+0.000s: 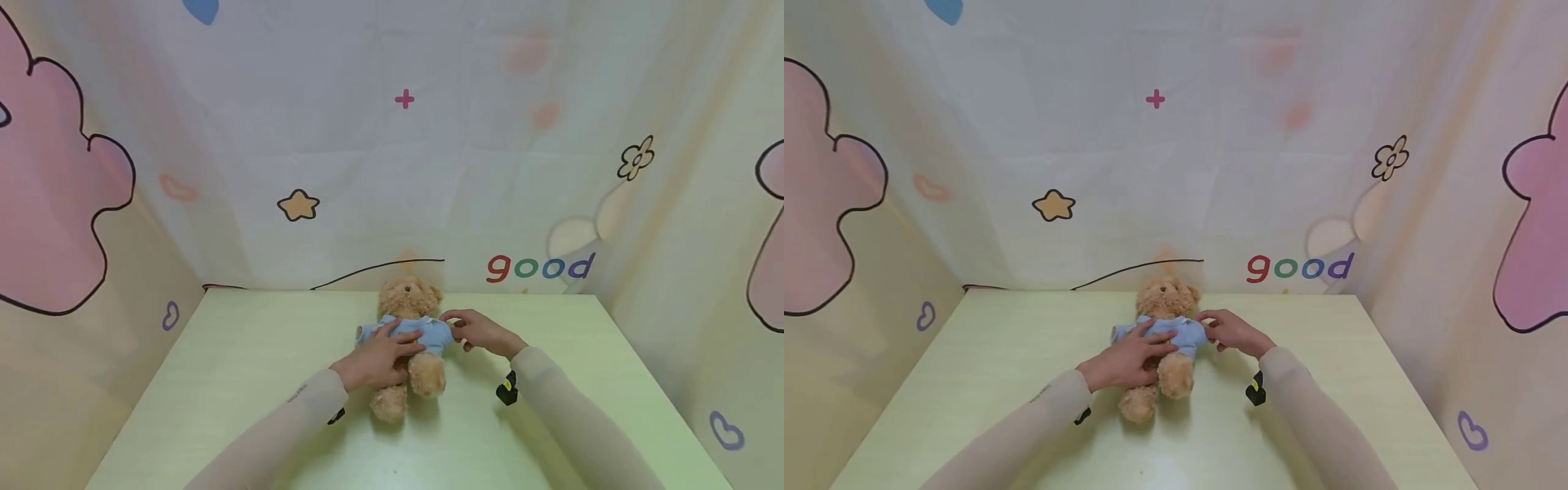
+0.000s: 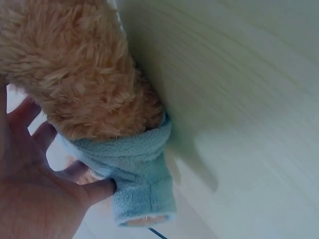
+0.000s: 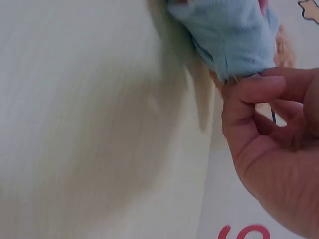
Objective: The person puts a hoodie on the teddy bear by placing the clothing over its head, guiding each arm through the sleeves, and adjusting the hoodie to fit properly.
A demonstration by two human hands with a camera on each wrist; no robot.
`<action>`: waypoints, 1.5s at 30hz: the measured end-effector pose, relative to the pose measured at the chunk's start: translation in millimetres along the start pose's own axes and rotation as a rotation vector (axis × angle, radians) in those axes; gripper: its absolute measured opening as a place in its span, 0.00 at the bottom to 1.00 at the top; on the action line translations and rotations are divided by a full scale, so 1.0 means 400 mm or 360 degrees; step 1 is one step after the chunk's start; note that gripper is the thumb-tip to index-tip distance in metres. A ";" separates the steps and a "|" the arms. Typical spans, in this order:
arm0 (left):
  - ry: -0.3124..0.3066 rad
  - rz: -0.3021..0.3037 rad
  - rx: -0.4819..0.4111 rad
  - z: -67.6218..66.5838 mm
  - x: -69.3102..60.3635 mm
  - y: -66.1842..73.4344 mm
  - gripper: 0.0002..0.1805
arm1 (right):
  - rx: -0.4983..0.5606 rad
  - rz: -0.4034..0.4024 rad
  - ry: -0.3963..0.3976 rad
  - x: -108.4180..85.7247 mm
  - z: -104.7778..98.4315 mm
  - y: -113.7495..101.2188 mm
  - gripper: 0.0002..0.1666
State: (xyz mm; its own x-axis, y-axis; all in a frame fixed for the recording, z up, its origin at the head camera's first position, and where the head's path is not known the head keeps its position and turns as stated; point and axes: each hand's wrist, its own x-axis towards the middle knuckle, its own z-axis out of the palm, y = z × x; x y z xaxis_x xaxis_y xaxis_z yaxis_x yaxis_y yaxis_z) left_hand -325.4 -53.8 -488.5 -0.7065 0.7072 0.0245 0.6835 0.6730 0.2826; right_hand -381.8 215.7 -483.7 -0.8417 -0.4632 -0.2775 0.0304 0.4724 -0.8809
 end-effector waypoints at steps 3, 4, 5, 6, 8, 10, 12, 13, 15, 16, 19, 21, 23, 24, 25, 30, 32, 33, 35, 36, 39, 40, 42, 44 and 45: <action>-0.0004 0.0011 0.0014 0.003 0.007 -0.006 0.32 | -0.0050 -0.0033 0.0003 -0.006 -0.017 0.009 0.21; -0.0011 0.0013 0.0018 0.005 0.009 -0.008 0.32 | -0.0032 -0.0023 0.0007 -0.006 -0.018 0.013 0.20; -0.0010 0.0019 0.0024 0.006 0.011 -0.008 0.32 | -0.0010 -0.0008 0.0008 -0.007 -0.018 0.016 0.19; -0.0011 0.0025 0.0025 0.006 0.013 -0.007 0.32 | 0.0005 0.0011 0.0010 -0.007 -0.016 0.018 0.19; -0.0018 0.0029 0.0032 0.008 0.017 -0.004 0.32 | 0.0033 0.0060 0.0033 -0.007 -0.007 0.018 0.20; -0.0014 0.0026 0.0048 0.008 0.020 0.001 0.32 | 0.0050 0.0121 0.0073 -0.006 0.005 0.015 0.22; -0.0016 0.0021 0.0084 0.008 0.023 0.007 0.32 | 0.0050 0.0192 0.0105 -0.002 0.019 0.010 0.26; -0.0018 0.0019 0.0113 0.008 0.023 0.010 0.32 | 0.0045 0.0218 0.0122 0.000 0.026 0.009 0.28; -0.0017 0.0020 0.0164 0.007 0.024 0.017 0.31 | 0.0070 0.0277 0.0166 0.005 0.038 0.005 0.29; -0.0020 0.0020 0.0179 0.006 0.022 0.020 0.31 | 0.0083 0.0289 0.0181 0.009 0.045 0.004 0.30; -0.0024 0.0034 0.0207 0.004 0.020 0.028 0.31 | 0.0097 0.0242 0.0197 0.015 0.056 0.004 0.30; -0.0022 0.0036 0.0205 0.003 0.020 0.031 0.30 | 0.0097 0.0170 0.0167 0.013 0.047 0.009 0.30; -0.0024 0.0030 0.0196 0.003 0.021 0.030 0.30 | 0.0090 0.0100 0.0119 0.008 0.027 0.018 0.28; -0.0027 0.0031 0.0188 0.003 0.020 0.029 0.31 | 0.0104 0.0077 0.0088 0.006 0.014 0.024 0.27; -0.0029 0.0029 0.0176 0.003 0.020 0.028 0.31 | 0.0122 0.0064 0.0063 0.005 0.001 0.030 0.26; -0.0022 0.0021 0.0151 -0.001 0.012 0.018 0.31 | 0.0287 0.0041 0.0048 0.013 -0.032 0.045 0.13; -0.0014 0.0032 0.0146 -0.002 0.013 0.019 0.31 | 0.0315 0.0053 0.0111 0.012 -0.029 0.048 0.11; -0.0011 0.0037 0.0136 -0.003 0.013 0.021 0.31 | 0.0337 0.0074 0.0148 0.011 -0.024 0.048 0.11; -0.0012 0.0045 0.0127 -0.003 0.016 0.024 0.30 | 0.0344 0.0104 0.0199 0.009 -0.011 0.046 0.14; -0.0015 0.0041 0.0121 -0.002 0.017 0.025 0.30 | 0.0334 0.0110 0.0217 0.008 -0.004 0.044 0.17; -0.0018 0.0017 0.0161 0.001 0.020 0.028 0.29 | 0.0218 0.0089 0.0220 0.008 0.021 0.036 0.27; -0.0012 0.0007 0.0185 0.001 0.020 0.028 0.29 | 0.0149 0.0065 0.0225 0.012 0.029 0.032 0.29; -0.0001 -0.0001 0.0227 0.002 0.020 0.029 0.29 | 0.0014 0.0036 0.0287 0.020 0.045 0.026 0.31; 0.0005 0.0003 0.0237 0.003 0.023 0.029 0.29 | -0.0068 0.0032 0.0391 0.023 0.056 0.024 0.28; 0.0004 0.0001 0.0227 0.003 0.023 0.030 0.29 | -0.0072 0.0044 0.0449 0.025 0.059 0.024 0.25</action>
State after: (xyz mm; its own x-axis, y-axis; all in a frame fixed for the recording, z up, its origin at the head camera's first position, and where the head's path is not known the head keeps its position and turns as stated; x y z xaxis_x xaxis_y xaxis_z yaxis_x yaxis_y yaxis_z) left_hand -323.6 -38.8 -486.1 -0.7066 0.7071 0.0272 0.7028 0.6969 0.1431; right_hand -377.2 197.9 -503.9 -0.9577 -0.2261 -0.1778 0.0364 0.5178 -0.8547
